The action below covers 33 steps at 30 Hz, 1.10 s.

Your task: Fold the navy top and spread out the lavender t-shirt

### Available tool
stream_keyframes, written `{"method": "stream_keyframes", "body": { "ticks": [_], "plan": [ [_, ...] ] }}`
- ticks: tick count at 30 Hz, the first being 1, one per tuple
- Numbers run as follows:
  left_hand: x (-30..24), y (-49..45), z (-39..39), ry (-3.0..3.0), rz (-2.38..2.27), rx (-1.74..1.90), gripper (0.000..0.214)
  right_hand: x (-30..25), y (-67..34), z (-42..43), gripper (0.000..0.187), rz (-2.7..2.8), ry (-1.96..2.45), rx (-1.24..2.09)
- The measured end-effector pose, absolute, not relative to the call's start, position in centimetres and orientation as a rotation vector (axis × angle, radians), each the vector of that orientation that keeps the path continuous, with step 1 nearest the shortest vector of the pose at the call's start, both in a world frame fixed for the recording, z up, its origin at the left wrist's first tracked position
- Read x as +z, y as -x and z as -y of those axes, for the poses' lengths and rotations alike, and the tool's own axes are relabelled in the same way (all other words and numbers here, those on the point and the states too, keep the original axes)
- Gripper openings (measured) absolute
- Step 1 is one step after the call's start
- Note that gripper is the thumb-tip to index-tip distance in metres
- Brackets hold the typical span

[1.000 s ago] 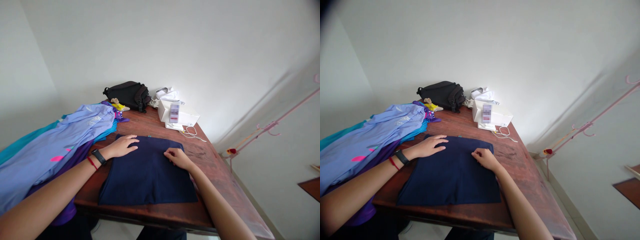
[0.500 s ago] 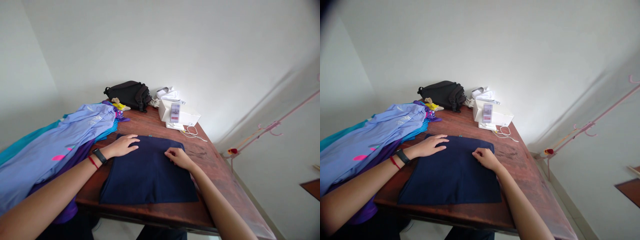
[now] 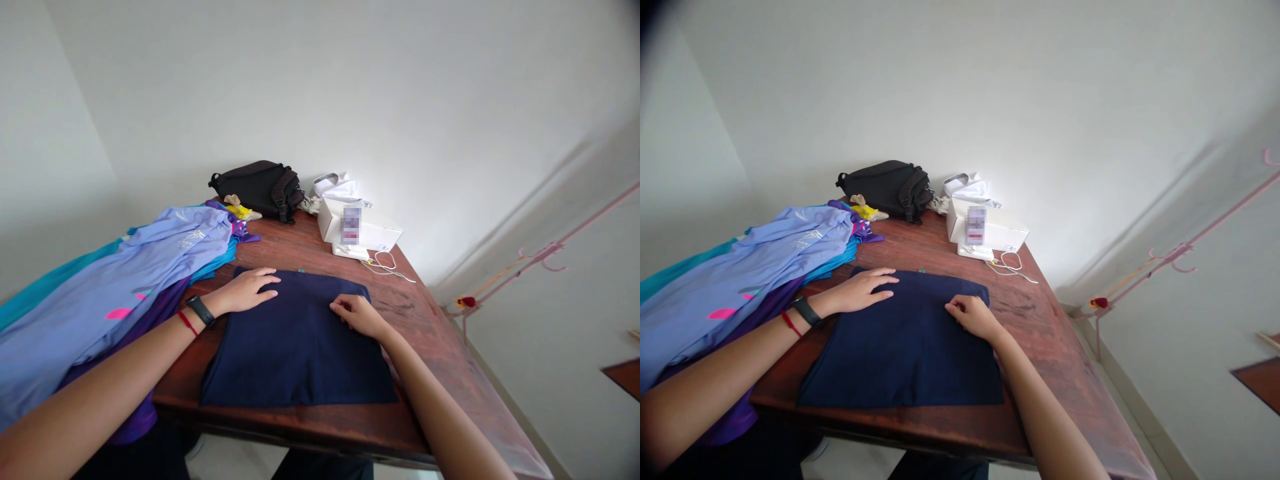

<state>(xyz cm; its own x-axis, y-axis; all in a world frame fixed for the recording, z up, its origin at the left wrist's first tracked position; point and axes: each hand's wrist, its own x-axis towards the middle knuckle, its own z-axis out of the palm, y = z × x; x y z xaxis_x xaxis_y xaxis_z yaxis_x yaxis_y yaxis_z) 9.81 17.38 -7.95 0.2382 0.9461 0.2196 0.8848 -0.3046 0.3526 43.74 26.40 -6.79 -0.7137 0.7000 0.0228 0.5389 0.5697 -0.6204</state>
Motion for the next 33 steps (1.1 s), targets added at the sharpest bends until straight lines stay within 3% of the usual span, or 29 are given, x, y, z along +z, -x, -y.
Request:
{"method": "stream_keyframes", "body": {
  "ticks": [33],
  "plan": [
    [-8.32, -9.62, -17.54, -2.348, -1.774, 0.558, 0.055, -6.67, -43.67, -26.36, 0.035, 2.534, 1.026, 0.865]
  ]
}}
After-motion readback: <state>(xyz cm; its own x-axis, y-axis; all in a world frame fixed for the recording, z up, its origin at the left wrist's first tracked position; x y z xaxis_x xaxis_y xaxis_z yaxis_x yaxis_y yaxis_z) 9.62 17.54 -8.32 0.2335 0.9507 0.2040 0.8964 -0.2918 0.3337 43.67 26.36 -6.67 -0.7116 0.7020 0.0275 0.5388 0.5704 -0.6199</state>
